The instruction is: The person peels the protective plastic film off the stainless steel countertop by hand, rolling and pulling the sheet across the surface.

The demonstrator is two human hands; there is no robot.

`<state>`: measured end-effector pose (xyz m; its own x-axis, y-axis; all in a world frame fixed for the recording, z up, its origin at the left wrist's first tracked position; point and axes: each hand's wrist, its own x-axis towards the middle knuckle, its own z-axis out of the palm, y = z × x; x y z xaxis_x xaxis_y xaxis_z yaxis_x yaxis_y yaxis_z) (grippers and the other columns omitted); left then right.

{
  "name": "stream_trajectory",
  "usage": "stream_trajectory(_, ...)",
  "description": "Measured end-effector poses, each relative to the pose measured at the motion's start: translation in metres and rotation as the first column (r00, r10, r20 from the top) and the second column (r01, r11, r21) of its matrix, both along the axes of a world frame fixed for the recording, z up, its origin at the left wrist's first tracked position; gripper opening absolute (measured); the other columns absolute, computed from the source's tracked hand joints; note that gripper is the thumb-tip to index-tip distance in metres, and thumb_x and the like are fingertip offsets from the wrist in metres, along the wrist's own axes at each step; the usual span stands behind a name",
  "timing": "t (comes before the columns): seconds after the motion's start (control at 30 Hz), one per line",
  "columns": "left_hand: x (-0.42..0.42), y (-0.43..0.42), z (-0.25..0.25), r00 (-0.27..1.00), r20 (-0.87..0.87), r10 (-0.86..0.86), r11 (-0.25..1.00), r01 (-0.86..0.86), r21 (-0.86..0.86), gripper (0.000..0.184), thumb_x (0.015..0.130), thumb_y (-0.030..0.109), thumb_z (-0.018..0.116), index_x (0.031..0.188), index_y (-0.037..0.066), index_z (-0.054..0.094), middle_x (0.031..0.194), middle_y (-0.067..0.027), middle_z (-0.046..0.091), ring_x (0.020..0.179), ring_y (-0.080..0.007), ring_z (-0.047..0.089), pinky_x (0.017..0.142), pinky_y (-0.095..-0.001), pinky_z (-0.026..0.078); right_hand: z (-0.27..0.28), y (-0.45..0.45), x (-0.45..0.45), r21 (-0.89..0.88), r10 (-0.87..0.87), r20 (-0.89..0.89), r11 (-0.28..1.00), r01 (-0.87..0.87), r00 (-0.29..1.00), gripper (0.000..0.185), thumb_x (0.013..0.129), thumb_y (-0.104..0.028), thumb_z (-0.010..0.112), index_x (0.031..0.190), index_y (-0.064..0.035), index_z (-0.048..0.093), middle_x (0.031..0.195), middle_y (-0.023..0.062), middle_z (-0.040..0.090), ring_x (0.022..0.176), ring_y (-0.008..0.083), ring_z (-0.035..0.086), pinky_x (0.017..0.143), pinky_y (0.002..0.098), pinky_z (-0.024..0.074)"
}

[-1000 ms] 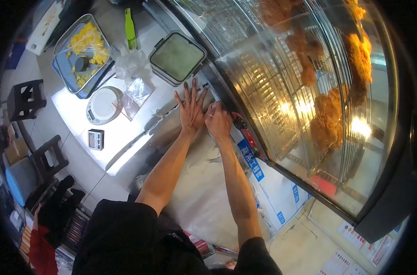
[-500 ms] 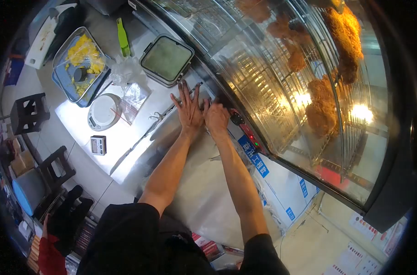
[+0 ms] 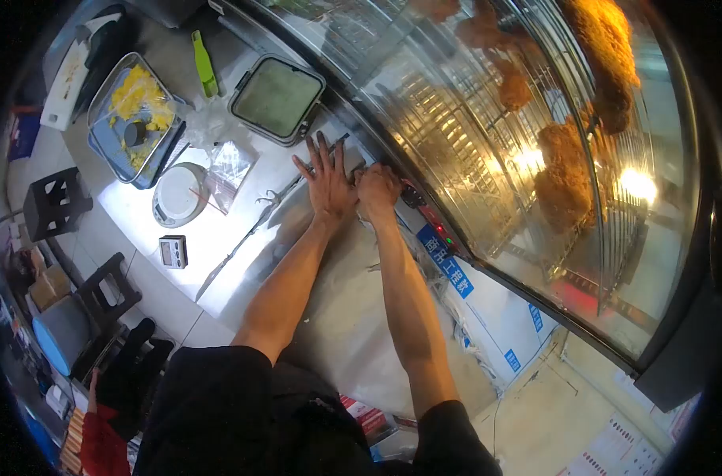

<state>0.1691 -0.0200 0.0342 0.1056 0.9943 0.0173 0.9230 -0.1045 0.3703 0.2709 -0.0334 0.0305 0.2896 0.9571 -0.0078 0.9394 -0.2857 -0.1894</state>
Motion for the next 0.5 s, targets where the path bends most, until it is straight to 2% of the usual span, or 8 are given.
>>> stream_trajectory(0.13,-0.006,-0.002,0.004,0.987,0.158,-0.028,0.999,0.024,0.029,0.070,0.083,0.045,0.059,0.142,0.011,0.044,0.154,-0.0170,0.028,0.147,-0.0391,0.011,0.112,-0.0670,-0.001,0.001,-0.012,0.000,-0.025,-0.076,-0.091,0.997,0.074,0.993,0.036,0.077,-0.039,0.068,0.084,-0.0042,0.063,0.082,0.0201,0.065,0.081,0.0388,0.065,0.073,0.0483,0.0512)
stream_trajectory(0.2,-0.016,-0.003,-0.005,0.910,0.326,-0.256,0.967,0.239,0.090,0.061,0.078,0.037,0.066,0.134,0.014,0.053,0.150,-0.0139,0.034,0.145,-0.0348,0.019,0.115,-0.0629,-0.001,0.012,-0.021,-0.010,-0.068,-0.103,-0.092,0.993,0.097,0.990,0.039,0.078,-0.041,0.068,0.089,-0.0035,0.064,0.084,0.0207,0.066,0.082,0.0396,0.065,0.075,0.0486,0.0510)
stream_trajectory(0.23,-0.019,-0.003,-0.007,0.908,0.331,-0.259,0.966,0.243,0.089,0.061,0.078,0.037,0.066,0.134,0.014,0.053,0.150,-0.0139,0.034,0.145,-0.0348,0.019,0.115,-0.0629,-0.001,0.019,-0.027,-0.017,-0.112,-0.224,-0.154,0.972,0.209,0.962,0.042,0.080,-0.043,0.067,0.091,-0.0025,0.064,0.086,0.0222,0.066,0.084,0.0406,0.065,0.077,0.0491,0.0509)
stream_trajectory(0.27,-0.021,-0.003,-0.002,0.864,0.420,-0.277,0.961,0.245,0.130,0.057,0.076,0.033,0.067,0.129,0.015,0.055,0.148,-0.0138,0.036,0.145,-0.0334,0.021,0.116,-0.0616,0.000,0.029,-0.030,-0.021,-0.162,-0.342,-0.209,0.936,0.313,0.916,0.045,0.081,-0.045,0.067,0.093,-0.0015,0.064,0.088,0.0237,0.066,0.086,0.0417,0.065,0.078,0.0495,0.0507)
stream_trajectory(0.33,-0.025,-0.002,0.006,0.785,0.537,-0.310,0.951,0.248,0.186,0.050,0.072,0.020,0.067,0.120,0.014,0.056,0.147,-0.0143,0.037,0.144,-0.0329,0.023,0.117,-0.0604,0.002,0.049,-0.029,-0.026,-0.160,-0.380,-0.210,0.922,0.352,0.901,0.044,0.084,-0.043,0.065,0.089,0.0006,0.065,0.088,0.0237,0.066,0.087,0.0423,0.064,0.078,0.0502,0.0497)
stream_trajectory(0.4,-0.029,0.001,-0.006,0.792,0.502,-0.347,0.938,0.283,0.201,0.050,0.071,0.015,0.064,0.119,0.013,0.054,0.147,-0.0150,0.037,0.143,-0.0341,0.024,0.117,-0.0598,0.004,0.054,-0.027,-0.023,-0.154,-0.418,-0.227,0.907,0.392,0.879,0.044,0.088,-0.041,0.062,0.086,0.0027,0.065,0.087,0.0238,0.066,0.087,0.0430,0.063,0.078,0.0510,0.0488)
stream_trajectory(0.47,-0.032,0.000,-0.015,0.800,0.461,-0.384,0.923,0.327,0.203,0.050,0.070,0.010,0.061,0.119,0.011,0.053,0.146,-0.0158,0.036,0.143,-0.0354,0.024,0.118,-0.0592,0.005,0.045,-0.029,-0.012,-0.197,-0.280,-0.200,0.950,0.241,0.939,0.049,0.087,-0.048,0.061,0.087,0.0008,0.066,0.094,0.0267,0.067,0.092,0.0419,0.065,0.081,0.0497,0.0502)
stream_trajectory(0.5,-0.031,0.000,-0.015,0.801,0.484,-0.353,0.935,0.292,0.200,0.050,0.069,0.007,0.058,0.119,0.009,0.051,0.146,-0.0177,0.036,0.142,-0.0365,0.024,0.118,-0.0587,0.006,0.037,-0.028,-0.007,-0.202,-0.286,-0.205,0.948,0.245,0.936,0.049,0.087,-0.048,0.061,0.087,0.0008,0.066,0.094,0.0267,0.067,0.092,0.0419,0.065,0.081,0.0497,0.0502)
